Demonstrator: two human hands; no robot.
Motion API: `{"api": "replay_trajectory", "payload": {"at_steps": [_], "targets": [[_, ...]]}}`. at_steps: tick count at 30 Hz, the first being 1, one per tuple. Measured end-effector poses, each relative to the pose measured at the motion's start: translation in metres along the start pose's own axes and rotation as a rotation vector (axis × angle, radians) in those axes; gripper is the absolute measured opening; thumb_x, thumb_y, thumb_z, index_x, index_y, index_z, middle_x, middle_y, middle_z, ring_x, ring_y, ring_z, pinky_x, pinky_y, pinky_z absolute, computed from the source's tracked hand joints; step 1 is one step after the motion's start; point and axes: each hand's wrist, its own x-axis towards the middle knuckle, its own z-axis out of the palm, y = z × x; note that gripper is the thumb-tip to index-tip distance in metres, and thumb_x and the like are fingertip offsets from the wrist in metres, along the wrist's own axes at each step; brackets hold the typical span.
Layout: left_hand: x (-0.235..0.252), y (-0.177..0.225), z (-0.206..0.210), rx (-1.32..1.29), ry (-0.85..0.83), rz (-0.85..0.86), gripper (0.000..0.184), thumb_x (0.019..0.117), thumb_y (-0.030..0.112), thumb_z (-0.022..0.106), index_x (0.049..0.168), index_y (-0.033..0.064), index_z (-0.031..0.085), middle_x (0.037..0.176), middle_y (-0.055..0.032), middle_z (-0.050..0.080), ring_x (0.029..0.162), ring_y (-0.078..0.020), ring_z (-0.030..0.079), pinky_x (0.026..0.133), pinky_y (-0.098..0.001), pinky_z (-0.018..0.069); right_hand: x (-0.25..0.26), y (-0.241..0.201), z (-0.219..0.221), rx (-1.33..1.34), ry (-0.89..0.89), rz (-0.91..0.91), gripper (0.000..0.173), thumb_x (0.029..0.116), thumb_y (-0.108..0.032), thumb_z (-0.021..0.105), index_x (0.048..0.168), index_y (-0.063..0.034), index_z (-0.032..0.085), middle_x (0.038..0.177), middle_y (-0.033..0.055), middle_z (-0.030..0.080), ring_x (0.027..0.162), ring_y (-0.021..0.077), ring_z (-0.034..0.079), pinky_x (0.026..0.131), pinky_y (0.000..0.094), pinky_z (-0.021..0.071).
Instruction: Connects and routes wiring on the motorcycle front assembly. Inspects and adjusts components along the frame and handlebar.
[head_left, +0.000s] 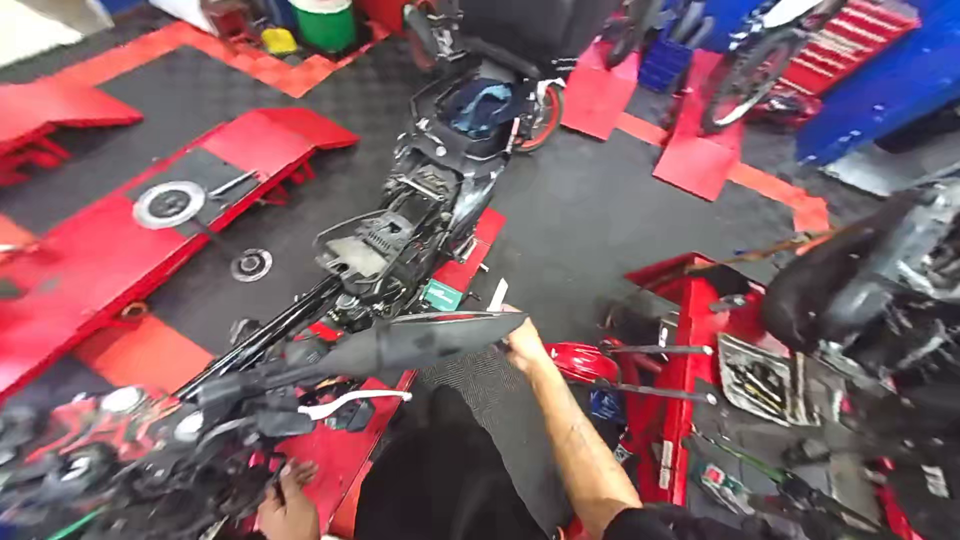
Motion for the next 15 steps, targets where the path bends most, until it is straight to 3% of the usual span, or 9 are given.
{"api": "replay_trajectory", "payload": {"at_steps": [2, 6, 9, 12, 15], "targets": [[-0.006, 0.003, -0.004, -0.031, 0.038, 0.044, 0.042, 0.1106, 0.021, 0.041, 0.119, -0.0160, 0.058, 0.087, -0.0071, 0.074, 0.073, -0.0070, 0.073, 0.075, -0.0278, 0.0638, 0.036, -0.017, 0.018, -0.067, -0.117, -0.072, 0.015, 0.1045, -0.013, 0.054, 0.109, -0.0022, 0.063, 0.087, 0.0044, 0.071, 0.073, 0.0113, 0.066, 0.066, 0.0292, 0.0564], [-0.017, 0.000, -0.016, -0.017, 0.081, 0.032, 0.033, 0.1075, 0.016, 0.047, 0.120, -0.0136, 0.056, 0.091, -0.0059, 0.075, 0.074, -0.0069, 0.073, 0.075, -0.0264, 0.0639, 0.118, -0.042, 0.093, -0.208, -0.338, -0.010, 0.020, 0.1052, -0.019, 0.055, 0.114, -0.0022, 0.063, 0.092, 0.0062, 0.074, 0.068, 0.0111, 0.065, 0.058, 0.0266, 0.0528], [-0.027, 0.004, -0.019, 0.014, 0.130, -0.016, 0.034, 0.1055, 0.015, 0.052, 0.124, -0.0128, 0.057, 0.099, -0.0102, 0.075, 0.079, -0.0096, 0.073, 0.076, -0.0294, 0.0634, 0.182, -0.046, 0.156, -0.325, -0.474, 0.078, 0.028, 0.1047, -0.026, 0.058, 0.124, -0.0052, 0.063, 0.101, 0.0078, 0.074, 0.078, 0.0165, 0.069, 0.066, 0.0333, 0.0581], [-0.042, 0.008, -0.016, 0.025, 0.215, -0.030, 0.034, 0.1036, 0.013, 0.054, 0.129, -0.0100, 0.054, 0.106, -0.0114, 0.074, 0.080, -0.0123, 0.074, 0.074, -0.0304, 0.0640, 0.220, -0.036, 0.200, -0.646, -0.493, 0.075, 0.029, 0.1008, -0.029, 0.064, 0.118, -0.0063, 0.067, 0.100, 0.0082, 0.073, 0.075, 0.0169, 0.066, 0.065, 0.0360, 0.0554], [-0.050, 0.015, -0.001, 0.023, 0.287, -0.015, 0.042, 0.1011, 0.010, 0.055, 0.137, -0.0117, 0.049, 0.111, -0.0128, 0.073, 0.077, -0.0109, 0.073, 0.070, -0.0281, 0.0631, 0.234, -0.033, 0.210, -0.847, -0.435, 0.049, 0.049, 0.0931, -0.032, 0.073, 0.133, -0.0064, 0.062, 0.111, 0.0181, 0.069, 0.086, 0.0275, 0.068, 0.076, 0.0480, 0.0574]]}}
